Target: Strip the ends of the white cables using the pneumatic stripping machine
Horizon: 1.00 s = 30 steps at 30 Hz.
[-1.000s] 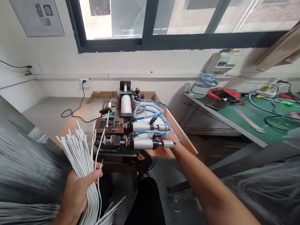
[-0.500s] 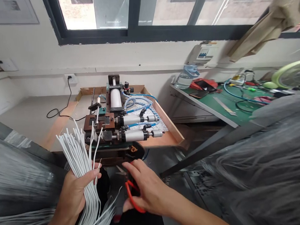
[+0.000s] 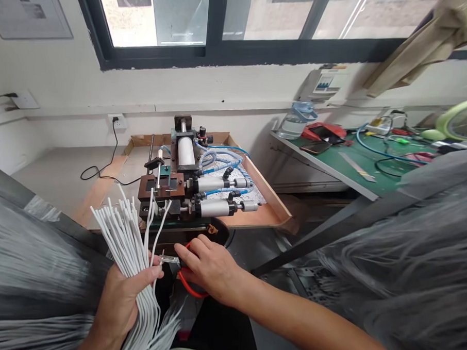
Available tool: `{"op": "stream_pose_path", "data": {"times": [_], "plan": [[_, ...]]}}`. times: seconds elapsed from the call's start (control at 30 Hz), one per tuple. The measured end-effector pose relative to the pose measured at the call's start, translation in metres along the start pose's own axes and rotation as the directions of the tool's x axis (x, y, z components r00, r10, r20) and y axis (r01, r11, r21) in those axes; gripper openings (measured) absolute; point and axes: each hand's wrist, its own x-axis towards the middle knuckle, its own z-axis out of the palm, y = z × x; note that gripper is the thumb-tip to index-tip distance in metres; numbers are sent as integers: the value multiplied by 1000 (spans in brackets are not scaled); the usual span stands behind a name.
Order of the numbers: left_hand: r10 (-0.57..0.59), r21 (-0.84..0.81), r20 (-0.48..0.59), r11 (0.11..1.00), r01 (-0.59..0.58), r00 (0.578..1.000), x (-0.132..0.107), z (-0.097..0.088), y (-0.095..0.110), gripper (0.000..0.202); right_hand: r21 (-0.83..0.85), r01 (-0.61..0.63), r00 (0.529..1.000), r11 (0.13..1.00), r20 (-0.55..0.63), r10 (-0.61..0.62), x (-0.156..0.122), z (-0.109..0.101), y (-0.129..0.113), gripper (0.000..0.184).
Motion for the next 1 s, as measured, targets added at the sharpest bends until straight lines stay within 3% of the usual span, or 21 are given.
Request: {"op": "stream_pose_path", "data": {"times": [0.17, 0.3, 0.4, 0.57, 1.0], "plan": [[24, -7, 19, 1000, -24, 1000, 1, -1, -2, 22, 15, 52, 999, 999, 1, -52, -1, 1, -2, 20], [15, -14, 17, 1000, -15, 1000, 3, -3, -4, 20, 116, 169, 985, 979, -59, -163, -5, 6, -9, 22], [13, -38, 11, 999, -13, 1000, 6, -5, -4, 20, 174, 104, 989, 979, -119, -84, -7, 9, -9, 28], [1, -56, 40, 998, 1, 999, 8, -5, -5, 15, 178, -58, 991, 982, -111, 78, -6, 10, -1, 39], [-11, -65, 143, 998, 20, 990, 4, -5, -6, 16, 56, 24, 996, 998, -91, -19, 6, 10, 1, 34]]}}
